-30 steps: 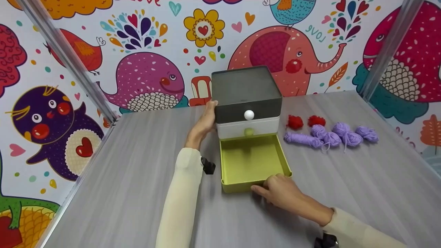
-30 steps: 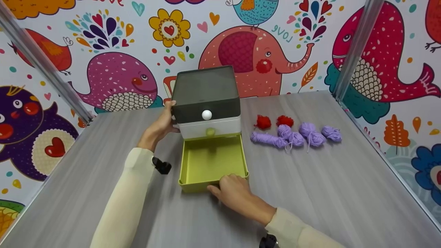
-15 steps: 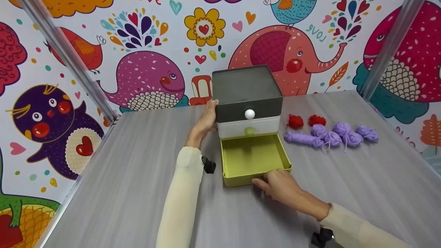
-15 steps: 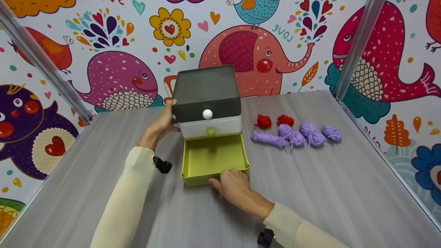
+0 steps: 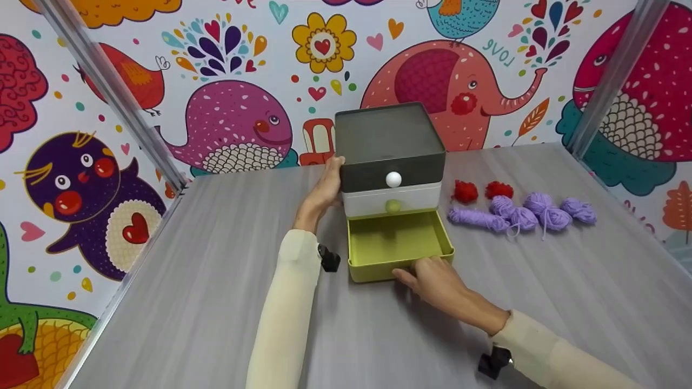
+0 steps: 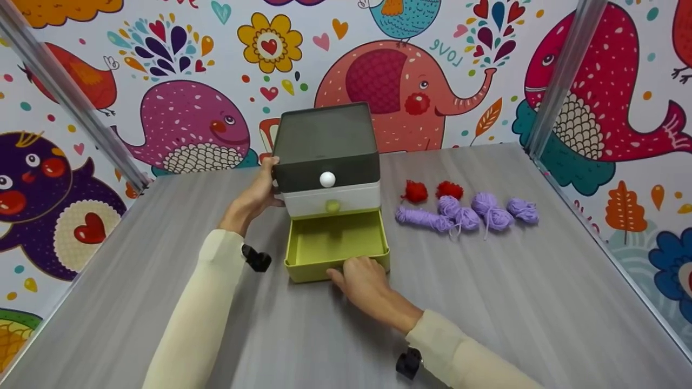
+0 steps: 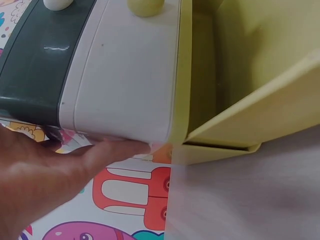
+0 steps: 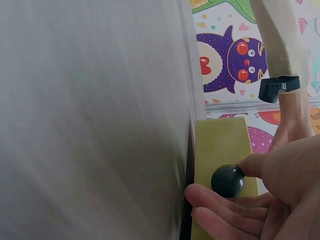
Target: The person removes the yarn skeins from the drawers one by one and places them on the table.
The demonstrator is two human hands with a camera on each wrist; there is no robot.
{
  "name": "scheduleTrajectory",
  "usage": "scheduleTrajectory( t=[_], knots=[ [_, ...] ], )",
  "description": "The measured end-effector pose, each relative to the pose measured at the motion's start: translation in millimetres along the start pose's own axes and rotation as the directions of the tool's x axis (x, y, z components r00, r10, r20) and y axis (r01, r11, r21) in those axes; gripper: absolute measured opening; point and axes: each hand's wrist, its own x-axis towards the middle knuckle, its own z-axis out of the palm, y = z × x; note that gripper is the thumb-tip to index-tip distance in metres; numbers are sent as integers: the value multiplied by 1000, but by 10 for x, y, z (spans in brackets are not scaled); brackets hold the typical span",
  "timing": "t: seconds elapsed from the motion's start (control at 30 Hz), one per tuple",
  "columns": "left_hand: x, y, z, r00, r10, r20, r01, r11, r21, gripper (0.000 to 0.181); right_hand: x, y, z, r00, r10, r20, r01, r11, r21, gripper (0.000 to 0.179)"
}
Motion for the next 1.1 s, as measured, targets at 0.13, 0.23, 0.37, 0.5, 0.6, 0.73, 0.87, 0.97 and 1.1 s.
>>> scheduleTrajectory(
  t=[0.13, 0.23, 0.37, 0.5, 0.6, 0.73, 0.87, 0.97, 1.1],
  knots=[
    [2, 4, -1, 1000, -4, 7, 4, 1000, 11, 66, 48, 10, -3, 999, 34, 14, -35, 999, 41, 45],
    [0, 6, -1, 1000, -1, 4, 1, 1000, 7, 65, 82, 19, -14, 997, 68, 45, -70, 995, 66, 41],
    [-3, 0, -4, 1000, -6, 3, 6, 1000, -2, 65, 131, 31, -28, 993, 93, 78, -100, 991, 89, 39],
    [-3, -8, -1, 1000, -10, 7, 11, 1000, -3, 65, 192, 46, -37, 988, 123, 94, -133, 984, 116, 37],
    [1, -4, 9, 1000, -4, 3, 4, 1000, -5, 64, 249, 63, -38, 983, 156, 100, -169, 977, 131, 36],
    [2, -2, 14, 1000, -4, -3, 4, 1000, -4, 62, 314, 71, -29, 973, 200, 115, -215, 966, 142, 37],
    [0, -2, 14, 1000, -5, -12, 5, 1000, -3, 61, 360, 69, -22, 968, 220, 120, -236, 960, 149, 37],
    [4, -1, 15, 1000, 0, -17, 0, 1000, -15, 61, 392, 79, -13, 969, 217, 114, -234, 959, 161, 38],
    [8, -5, 16, 1000, 2, -17, -3, 1000, -31, 61, 437, 94, -6, 969, 215, 119, -234, 956, 176, 37]
  ],
)
